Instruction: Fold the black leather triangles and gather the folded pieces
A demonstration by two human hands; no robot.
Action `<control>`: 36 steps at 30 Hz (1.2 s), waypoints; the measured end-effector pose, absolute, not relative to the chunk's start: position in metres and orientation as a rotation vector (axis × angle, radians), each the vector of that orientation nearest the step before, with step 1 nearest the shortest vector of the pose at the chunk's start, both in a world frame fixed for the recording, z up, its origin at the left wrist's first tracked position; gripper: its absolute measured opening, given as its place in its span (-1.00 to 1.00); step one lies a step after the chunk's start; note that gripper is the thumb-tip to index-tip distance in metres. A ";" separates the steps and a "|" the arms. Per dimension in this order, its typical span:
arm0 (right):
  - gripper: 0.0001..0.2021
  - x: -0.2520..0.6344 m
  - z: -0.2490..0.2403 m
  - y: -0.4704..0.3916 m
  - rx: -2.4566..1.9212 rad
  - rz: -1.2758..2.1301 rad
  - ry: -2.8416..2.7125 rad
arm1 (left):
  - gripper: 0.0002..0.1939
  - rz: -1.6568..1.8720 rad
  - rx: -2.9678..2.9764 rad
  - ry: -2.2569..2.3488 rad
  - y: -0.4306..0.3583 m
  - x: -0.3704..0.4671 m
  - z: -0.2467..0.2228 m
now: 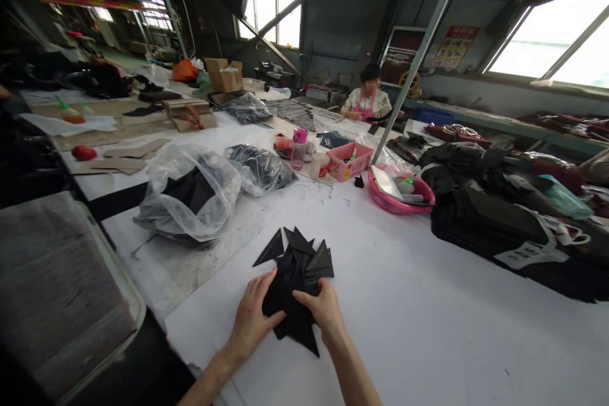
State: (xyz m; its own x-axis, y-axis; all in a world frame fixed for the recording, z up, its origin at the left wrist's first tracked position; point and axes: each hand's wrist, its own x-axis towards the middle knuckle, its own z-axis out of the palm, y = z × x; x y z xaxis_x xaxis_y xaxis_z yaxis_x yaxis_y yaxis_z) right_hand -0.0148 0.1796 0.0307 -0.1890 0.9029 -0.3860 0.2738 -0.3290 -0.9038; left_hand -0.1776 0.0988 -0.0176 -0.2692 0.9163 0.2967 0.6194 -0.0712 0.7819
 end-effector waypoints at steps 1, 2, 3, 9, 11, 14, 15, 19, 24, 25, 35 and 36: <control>-0.54 -0.016 0.031 0.179 -1.531 1.591 -1.337 | -0.18 1.279 1.630 1.866 0.099 -0.178 -0.018; -0.53 -0.018 0.032 0.179 -1.513 1.634 -1.299 | -0.18 1.292 1.608 1.851 0.098 -0.178 -0.018; -0.51 -0.018 0.033 0.179 -1.495 1.682 -1.263 | -0.19 1.308 1.590 1.833 0.098 -0.179 -0.018; -0.45 -0.020 0.045 0.189 -1.438 1.987 -1.099 | -0.23 1.412 1.489 1.713 0.098 -0.176 -0.024; -0.45 -0.020 0.050 0.193 -1.419 2.056 -1.090 | -0.24 1.431 1.457 1.697 0.100 -0.175 -0.024; -0.44 -0.020 0.056 0.197 -1.392 2.061 -1.135 | -0.30 1.455 1.396 1.693 0.101 -0.174 -0.022; -0.44 -0.021 0.057 0.198 -1.393 2.049 -1.159 | -0.32 1.464 1.380 1.691 0.102 -0.174 -0.020; -0.43 -0.024 0.056 0.204 -1.401 2.044 -1.253 | -0.32 1.487 1.376 1.674 0.104 -0.173 -0.014; -0.42 -0.032 0.049 0.210 -1.460 2.032 -1.157 | -0.20 1.391 1.411 1.693 0.108 -0.176 -0.005; -0.42 -0.033 0.048 0.211 -1.471 2.032 -1.136 | -0.17 1.352 1.433 1.687 0.108 -0.178 -0.002; -0.57 -0.009 0.063 0.216 -1.456 2.128 -0.923 | -0.61 1.877 1.400 2.329 0.087 -0.259 0.100; -0.59 -0.007 0.068 0.216 -1.442 2.148 -0.902 | -0.50 2.027 1.300 2.455 0.091 -0.270 0.112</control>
